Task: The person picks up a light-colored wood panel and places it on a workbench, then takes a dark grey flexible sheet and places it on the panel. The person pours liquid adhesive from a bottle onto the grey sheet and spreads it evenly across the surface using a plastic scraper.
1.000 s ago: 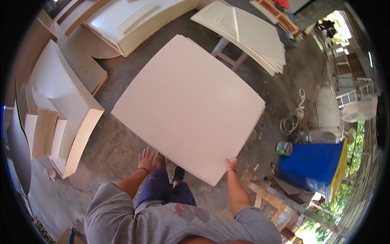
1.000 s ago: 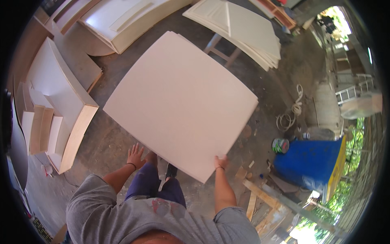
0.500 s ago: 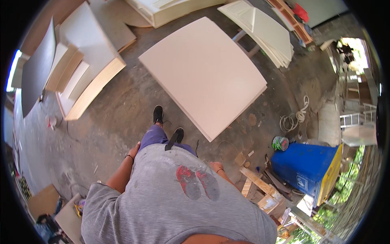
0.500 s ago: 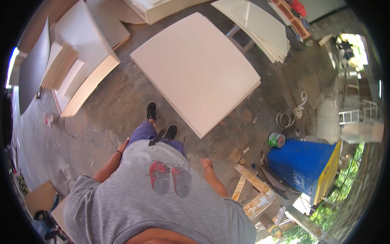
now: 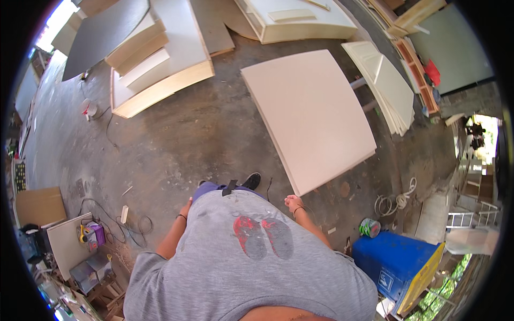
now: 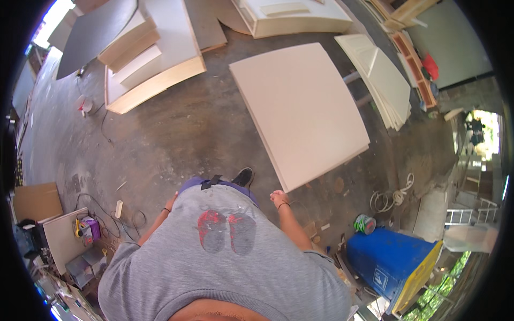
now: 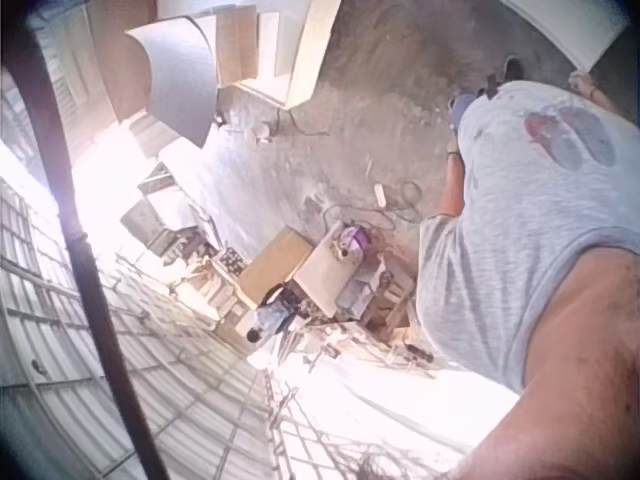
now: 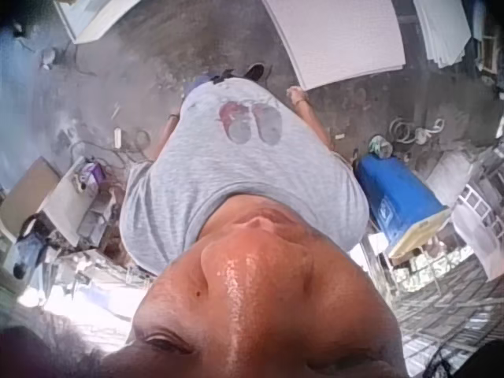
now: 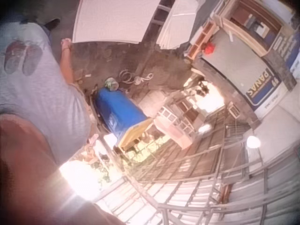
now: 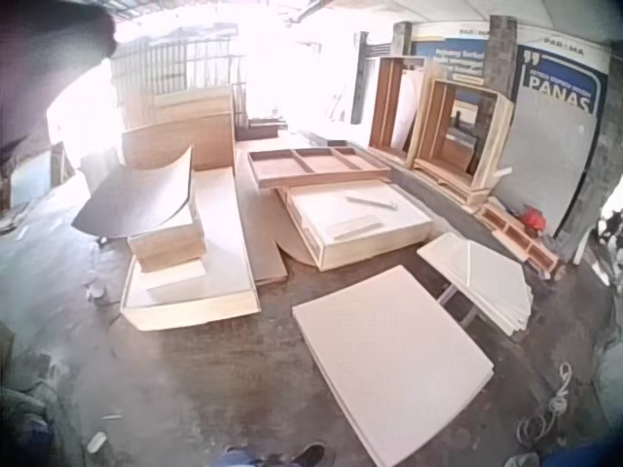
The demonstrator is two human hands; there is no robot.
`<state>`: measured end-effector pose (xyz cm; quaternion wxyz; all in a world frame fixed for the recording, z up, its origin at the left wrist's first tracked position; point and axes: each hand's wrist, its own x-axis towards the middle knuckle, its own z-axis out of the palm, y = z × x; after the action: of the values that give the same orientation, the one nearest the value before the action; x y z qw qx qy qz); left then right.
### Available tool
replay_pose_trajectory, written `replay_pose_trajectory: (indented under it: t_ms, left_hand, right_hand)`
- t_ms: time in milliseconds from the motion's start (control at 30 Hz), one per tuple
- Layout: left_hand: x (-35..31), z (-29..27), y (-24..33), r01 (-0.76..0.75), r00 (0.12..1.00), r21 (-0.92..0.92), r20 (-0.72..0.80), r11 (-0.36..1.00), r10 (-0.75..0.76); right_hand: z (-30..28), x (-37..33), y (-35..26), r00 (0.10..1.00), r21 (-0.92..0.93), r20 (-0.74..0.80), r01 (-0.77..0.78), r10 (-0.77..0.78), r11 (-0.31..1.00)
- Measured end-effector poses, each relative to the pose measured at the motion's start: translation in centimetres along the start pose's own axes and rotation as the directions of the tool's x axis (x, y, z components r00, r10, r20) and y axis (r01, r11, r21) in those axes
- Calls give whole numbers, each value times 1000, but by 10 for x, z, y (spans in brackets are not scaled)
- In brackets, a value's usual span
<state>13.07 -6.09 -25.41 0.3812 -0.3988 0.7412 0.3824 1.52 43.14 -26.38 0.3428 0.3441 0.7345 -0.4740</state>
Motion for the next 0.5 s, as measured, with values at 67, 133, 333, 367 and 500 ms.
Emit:
replay_pose_trajectory:
  t_ms: [67, 133, 333, 367, 500]
  left_hand:
    - [-2, 10, -36, -91, 996, -75, -3, 993, 92]
    - [-7, 18, -59, 14, 999, -87, -49, 996, -18]
    - [-25, 8, -98, 38, 996, -241, -64, 970, -55]
    - [-39, 5, -100, 73, 993, -306, -66, 949, -98]
    - [-56, 18, -148, 101, 977, -454, -124, 885, -175]
  right_hand:
    - [24, -12, -41, 992, -131, 124, 12, 4, 991]
    - [48, -13, -63, 984, -116, 178, -1, 22, 993]
    - [109, -6, -91, 963, -231, 236, 187, -131, 955]
    - [119, -10, -99, 953, -287, 269, 221, -143, 932]
    - [160, -2, -105, 892, -698, 383, 449, -239, 558]
